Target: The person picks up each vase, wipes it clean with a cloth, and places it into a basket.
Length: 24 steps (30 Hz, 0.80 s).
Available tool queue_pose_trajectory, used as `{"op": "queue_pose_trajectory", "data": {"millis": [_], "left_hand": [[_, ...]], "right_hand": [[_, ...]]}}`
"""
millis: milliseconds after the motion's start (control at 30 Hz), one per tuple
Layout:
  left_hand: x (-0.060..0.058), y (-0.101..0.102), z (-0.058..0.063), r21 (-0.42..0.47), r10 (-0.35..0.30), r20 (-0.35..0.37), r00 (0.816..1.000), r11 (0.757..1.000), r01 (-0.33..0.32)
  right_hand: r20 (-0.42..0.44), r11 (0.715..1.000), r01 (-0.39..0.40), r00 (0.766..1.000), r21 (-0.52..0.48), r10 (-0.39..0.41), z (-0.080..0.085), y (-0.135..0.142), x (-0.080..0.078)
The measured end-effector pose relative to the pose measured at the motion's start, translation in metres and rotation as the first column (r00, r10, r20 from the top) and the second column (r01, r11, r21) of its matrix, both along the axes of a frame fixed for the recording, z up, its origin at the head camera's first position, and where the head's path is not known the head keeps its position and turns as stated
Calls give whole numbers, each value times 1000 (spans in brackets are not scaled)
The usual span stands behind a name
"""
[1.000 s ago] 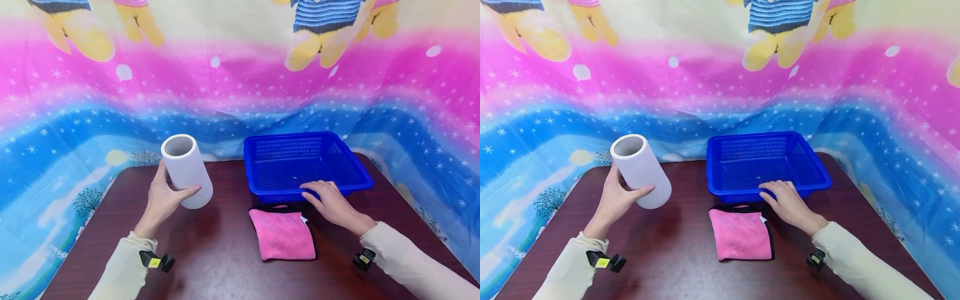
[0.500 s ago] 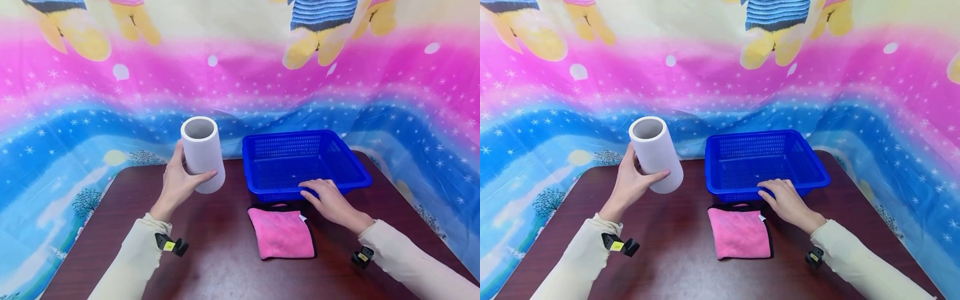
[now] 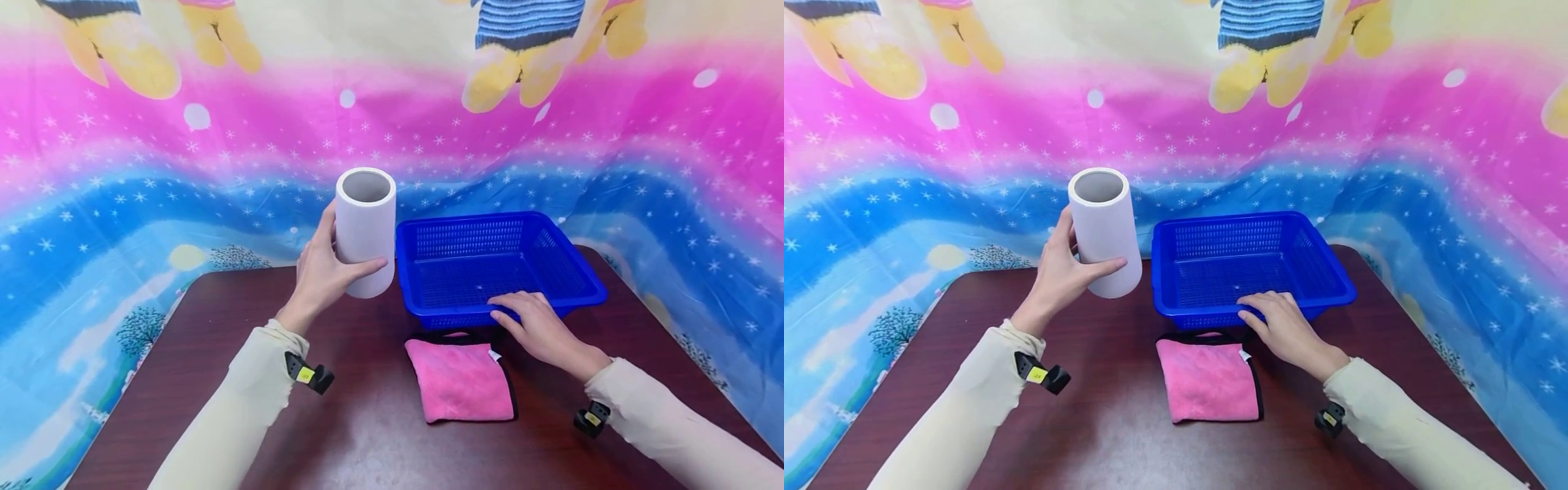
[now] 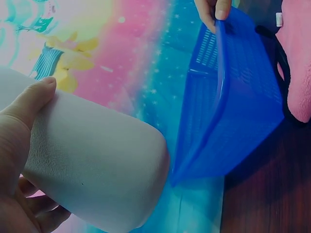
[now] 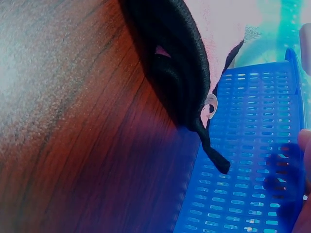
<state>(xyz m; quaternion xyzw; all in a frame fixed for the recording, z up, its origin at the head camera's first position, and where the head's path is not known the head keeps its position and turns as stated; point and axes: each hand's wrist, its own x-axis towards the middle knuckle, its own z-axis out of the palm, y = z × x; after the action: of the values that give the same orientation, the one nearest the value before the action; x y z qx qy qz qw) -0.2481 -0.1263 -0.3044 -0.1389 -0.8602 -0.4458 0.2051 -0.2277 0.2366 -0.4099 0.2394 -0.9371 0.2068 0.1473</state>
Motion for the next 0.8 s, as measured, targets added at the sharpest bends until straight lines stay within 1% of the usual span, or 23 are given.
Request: {"op": "queue_pose_trajectory", "data": {"millis": [300,467,600,800], "left_hand": [[-11,24,6,-46,0,-22,1000,999,-1],[-15,40,9,-68,-21,-23,1000,998,19],[-18,53,9,-76,-28,-20,999,997,27],[-24,73,4,-92,-30,-19,999,995,28]], "right_hand": [[-6,1000,-3,1000,-6,3,0,-1,0],[2,1000,0,1000,-8,0,0,0,0],[10,1000,2,1000,-10,-2,0,0,0],[8,1000,4,1000,-11,-4,-1,-1,-1]]}}
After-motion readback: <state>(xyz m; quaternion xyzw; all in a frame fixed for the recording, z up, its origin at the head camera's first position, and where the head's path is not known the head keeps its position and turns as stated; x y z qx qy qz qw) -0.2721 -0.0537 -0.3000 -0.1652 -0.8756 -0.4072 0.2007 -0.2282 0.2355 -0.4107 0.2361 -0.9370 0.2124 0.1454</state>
